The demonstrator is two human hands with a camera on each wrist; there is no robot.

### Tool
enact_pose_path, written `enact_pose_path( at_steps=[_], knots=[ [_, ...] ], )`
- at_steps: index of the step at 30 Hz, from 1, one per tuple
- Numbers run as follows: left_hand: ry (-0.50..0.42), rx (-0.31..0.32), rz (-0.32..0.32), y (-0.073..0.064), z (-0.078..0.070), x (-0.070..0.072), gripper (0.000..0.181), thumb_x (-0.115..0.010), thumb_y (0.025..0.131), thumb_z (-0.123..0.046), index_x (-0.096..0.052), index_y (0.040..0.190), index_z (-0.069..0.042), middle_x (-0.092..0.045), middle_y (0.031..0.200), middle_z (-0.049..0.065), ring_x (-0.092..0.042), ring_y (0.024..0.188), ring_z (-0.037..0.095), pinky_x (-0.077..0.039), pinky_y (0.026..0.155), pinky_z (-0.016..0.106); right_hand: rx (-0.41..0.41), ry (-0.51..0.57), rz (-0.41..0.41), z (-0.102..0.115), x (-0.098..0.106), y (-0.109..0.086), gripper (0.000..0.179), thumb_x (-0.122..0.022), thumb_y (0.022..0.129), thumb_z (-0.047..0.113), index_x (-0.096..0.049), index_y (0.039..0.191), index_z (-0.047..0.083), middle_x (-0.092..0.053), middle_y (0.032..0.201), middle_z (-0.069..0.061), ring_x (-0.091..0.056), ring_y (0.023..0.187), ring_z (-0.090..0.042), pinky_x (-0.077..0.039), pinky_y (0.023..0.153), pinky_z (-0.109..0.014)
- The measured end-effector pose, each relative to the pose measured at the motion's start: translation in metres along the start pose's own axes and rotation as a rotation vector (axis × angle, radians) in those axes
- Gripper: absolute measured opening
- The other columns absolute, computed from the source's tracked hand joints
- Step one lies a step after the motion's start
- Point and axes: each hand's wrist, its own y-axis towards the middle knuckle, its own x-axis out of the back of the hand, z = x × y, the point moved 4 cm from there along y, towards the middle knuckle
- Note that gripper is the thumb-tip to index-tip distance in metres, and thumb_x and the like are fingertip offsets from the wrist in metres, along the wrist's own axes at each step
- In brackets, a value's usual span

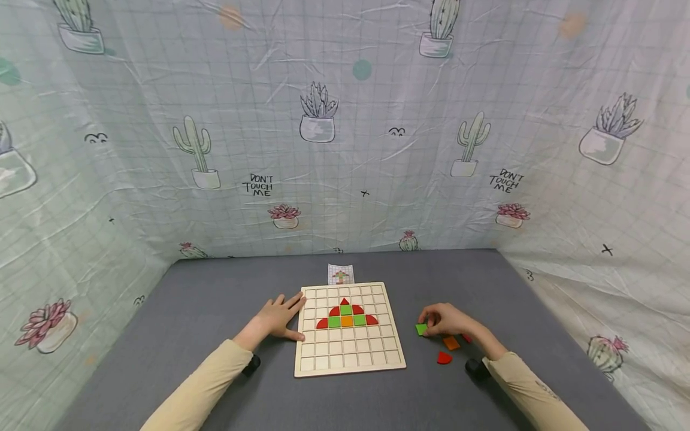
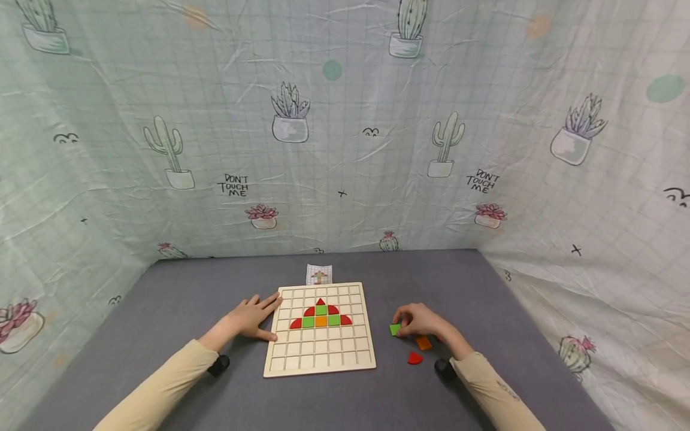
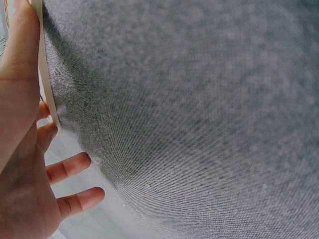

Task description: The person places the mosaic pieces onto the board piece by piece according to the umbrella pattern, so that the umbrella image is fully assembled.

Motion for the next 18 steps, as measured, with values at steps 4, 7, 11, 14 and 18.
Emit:
enact_pose_path(
  at_steps=[4, 7, 11, 14, 18],
  knots=[
    [0.001, 0.0, 0.005, 0.0008, 0.0003, 0.0, 0.093, -0.055, 0.072, -0.064, -0.024, 0.142, -0.011, -0.022, 0.149, 0.007, -0.028, 0.129, 0.042, -0.031, 0.095, 0.055, -0.032, 0.047, -0.006, -0.0044, 0.0006, 0.0044, 0.021, -0.068, 0.078, 0.017, -0.062, 0.096, 0.006, -0.061, 0.071, -0.006, -0.048, 0.052, -0.007, -0.041, 0.048, -0.023],
    [-0.004, 0.001, 0.007, 0.0009, 0.0004, -0.0004, 0.093, -0.055, 0.072, -0.063, -0.024, 0.143, -0.011, -0.021, 0.149, 0.006, -0.028, 0.129, 0.041, -0.03, 0.095, 0.056, -0.044, 0.092, -0.004, -0.0066, 0.0014, 0.0038, 0.023, -0.068, 0.078, 0.016, -0.061, 0.097, 0.004, -0.061, 0.072, -0.008, -0.048, 0.051, -0.008, -0.041, 0.048, -0.023],
    [-0.014, 0.003, 0.006, 0.0001, 0.0008, -0.0004, 0.094, -0.056, 0.072, -0.063, -0.024, 0.143, -0.011, -0.021, 0.149, 0.007, -0.027, 0.129, 0.041, -0.03, 0.095, 0.056, -0.056, 0.122, 0.002, -0.0081, 0.0026, 0.0016, 0.026, -0.069, 0.077, 0.013, -0.06, 0.098, 0.001, -0.06, 0.074, -0.009, -0.047, 0.054, -0.008, -0.042, 0.049, -0.024],
    [-0.015, 0.006, 0.002, 0.0005, 0.0015, -0.0007, 0.094, -0.056, 0.072, -0.064, -0.023, 0.143, -0.011, -0.021, 0.149, 0.006, -0.028, 0.129, 0.042, -0.03, 0.095, 0.056, -0.067, 0.109, -0.004, -0.0088, 0.0025, 0.0018, 0.025, -0.07, 0.076, 0.011, -0.059, 0.097, 0.002, -0.058, 0.075, -0.007, -0.048, 0.055, -0.008, -0.042, 0.051, -0.024],
    [-0.003, 0.007, 0.0, 0.0014, 0.0019, -0.003, 0.095, -0.055, 0.071, -0.065, -0.023, 0.143, -0.012, -0.021, 0.149, 0.006, -0.028, 0.129, 0.041, -0.03, 0.095, 0.055, -0.077, 0.095, -0.009, -0.0086, 0.0013, 0.0027, 0.024, -0.07, 0.075, 0.01, -0.058, 0.095, 0.002, -0.055, 0.073, -0.005, -0.046, 0.054, -0.008, -0.041, 0.05, -0.024]
  ],
)
